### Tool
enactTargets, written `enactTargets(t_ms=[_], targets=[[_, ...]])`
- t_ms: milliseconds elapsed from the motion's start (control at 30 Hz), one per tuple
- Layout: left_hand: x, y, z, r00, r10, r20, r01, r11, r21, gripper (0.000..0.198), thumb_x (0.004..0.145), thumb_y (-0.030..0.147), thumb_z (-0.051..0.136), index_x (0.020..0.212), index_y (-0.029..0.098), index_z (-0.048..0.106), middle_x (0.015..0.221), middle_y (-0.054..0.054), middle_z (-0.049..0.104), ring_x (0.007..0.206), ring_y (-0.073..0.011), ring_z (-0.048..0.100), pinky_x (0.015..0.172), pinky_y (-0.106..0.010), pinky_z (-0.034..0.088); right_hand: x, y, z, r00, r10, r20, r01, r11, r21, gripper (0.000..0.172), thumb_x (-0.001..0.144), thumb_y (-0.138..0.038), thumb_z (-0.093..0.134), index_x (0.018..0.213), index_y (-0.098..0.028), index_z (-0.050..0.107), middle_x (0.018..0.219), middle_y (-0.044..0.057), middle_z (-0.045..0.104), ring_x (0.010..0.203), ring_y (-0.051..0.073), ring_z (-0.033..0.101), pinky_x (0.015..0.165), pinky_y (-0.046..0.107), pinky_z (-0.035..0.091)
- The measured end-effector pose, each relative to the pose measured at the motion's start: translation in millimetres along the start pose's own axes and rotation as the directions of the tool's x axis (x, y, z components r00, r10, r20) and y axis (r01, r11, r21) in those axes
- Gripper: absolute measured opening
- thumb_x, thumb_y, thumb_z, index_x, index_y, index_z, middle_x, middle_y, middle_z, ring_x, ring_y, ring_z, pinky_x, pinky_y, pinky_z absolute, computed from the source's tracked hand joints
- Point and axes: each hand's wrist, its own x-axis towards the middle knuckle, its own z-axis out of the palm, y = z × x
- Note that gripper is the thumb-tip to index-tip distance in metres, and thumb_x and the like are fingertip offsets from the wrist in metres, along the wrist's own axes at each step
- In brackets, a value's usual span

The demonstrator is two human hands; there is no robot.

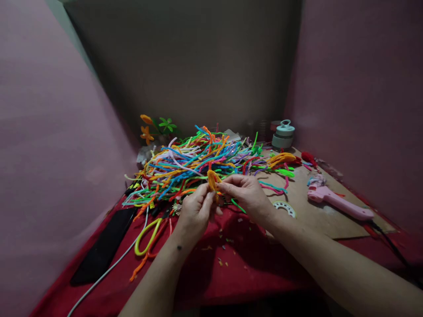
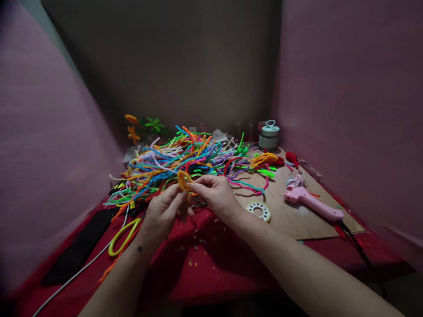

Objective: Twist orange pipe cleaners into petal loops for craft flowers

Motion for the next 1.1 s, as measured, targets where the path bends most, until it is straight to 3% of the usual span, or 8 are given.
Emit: enactTargets(t_ms=[133, 267, 467, 633, 800, 867, 1033, 1100], targets=[[0, 2, -0.9, 0.990, -0.016, 0.137, 0.012, 1.000, 0.027, 0.025, 0.086, 0.036, 0.043, 0.085, 0.015, 0.057, 0.055, 0.001, 0.059, 0.041, -0.0095, 0.051, 0.042, -0.021, 0.040, 1, 0, -4, 0.999, -0.040, 0.031, 0.037, 0.995, 0.093, 0.023, 0.068, -0.032, 0.069, 0.083, -0.016, 0.066, 0.073, 0.000, 0.062, 0.062, 0.009, 0.053, 0.060, 0.022, 0.041], [1, 7, -3.3, 0.966, -0.127, 0.224, 0.140, 0.989, -0.043, 0.027, 0.083, 0.038, 0.047, 0.076, 0.014, 0.056, 0.050, -0.001, 0.060, 0.038, -0.0104, 0.051, 0.038, -0.020, 0.039, 3, 1, -8, 0.985, 0.052, 0.163, -0.076, 0.987, 0.143, 0.018, 0.068, -0.032, 0.069, 0.070, -0.014, 0.066, 0.062, 0.000, 0.060, 0.056, 0.009, 0.052, 0.057, 0.023, 0.039], [6, 2, -6.6, 0.927, -0.227, 0.299, 0.311, 0.910, -0.275, 0.028, 0.081, 0.038, 0.051, 0.076, 0.011, 0.056, 0.052, -0.003, 0.062, 0.034, -0.0105, 0.051, 0.032, -0.019, 0.039, 5, 5, -7, 0.994, 0.097, 0.058, -0.109, 0.958, 0.266, 0.019, 0.065, -0.032, 0.072, 0.071, -0.014, 0.069, 0.064, 0.002, 0.063, 0.055, 0.010, 0.054, 0.057, 0.024, 0.040], [9, -4, -8.2, 0.933, -0.274, 0.234, 0.348, 0.855, -0.384, 0.023, 0.073, 0.034, 0.061, 0.071, 0.011, 0.057, 0.057, -0.004, 0.062, 0.042, -0.0131, 0.057, 0.029, -0.018, 0.038, 6, 7, -6, 0.995, 0.084, 0.059, -0.098, 0.950, 0.296, 0.018, 0.065, -0.031, 0.071, 0.068, -0.014, 0.068, 0.057, 0.000, 0.060, 0.049, 0.009, 0.050, 0.051, 0.023, 0.039], [10, -5, -12.8, 0.927, -0.287, 0.240, 0.347, 0.900, -0.265, 0.027, 0.075, 0.038, 0.058, 0.073, 0.010, 0.059, 0.053, -0.003, 0.060, 0.038, -0.0101, 0.051, 0.031, -0.018, 0.036, 7, 7, -7, 0.994, 0.093, 0.057, -0.105, 0.956, 0.275, 0.019, 0.064, -0.032, 0.071, 0.068, -0.014, 0.068, 0.057, 0.000, 0.060, 0.049, 0.009, 0.051, 0.051, 0.023, 0.040], [11, -4, -14.6, 0.937, -0.296, 0.184, 0.329, 0.926, -0.185, 0.028, 0.076, 0.038, 0.058, 0.081, 0.011, 0.061, 0.051, 0.000, 0.057, 0.037, -0.0077, 0.047, 0.033, -0.016, 0.034, 7, 6, -7, 0.994, 0.097, 0.047, -0.106, 0.963, 0.248, 0.020, 0.064, -0.032, 0.071, 0.069, -0.013, 0.068, 0.057, 0.001, 0.060, 0.049, 0.009, 0.051, 0.051, 0.023, 0.039], [8, 0, -10.9, 0.973, -0.115, -0.202, 0.105, 0.993, -0.062, 0.032, 0.073, 0.036, 0.063, 0.099, 0.018, 0.059, 0.059, 0.005, 0.054, 0.043, -0.0051, 0.044, 0.042, -0.016, 0.036, 5, 5, -5, 0.996, 0.087, -0.003, -0.085, 0.982, 0.168, 0.021, 0.066, -0.033, 0.069, 0.066, -0.012, 0.066, 0.057, 0.002, 0.060, 0.049, 0.010, 0.051, 0.049, 0.023, 0.038], [6, 1, -5.5, 0.975, -0.036, -0.220, 0.036, 0.999, -0.002, 0.028, 0.074, 0.035, 0.062, 0.096, 0.018, 0.060, 0.058, 0.005, 0.054, 0.044, -0.0059, 0.044, 0.044, -0.017, 0.037, 4, 7, -3, 0.997, 0.079, -0.005, -0.078, 0.986, 0.151, 0.021, 0.066, -0.033, 0.068, 0.066, -0.012, 0.066, 0.057, 0.001, 0.060, 0.048, 0.009, 0.050, 0.049, 0.023, 0.038]])
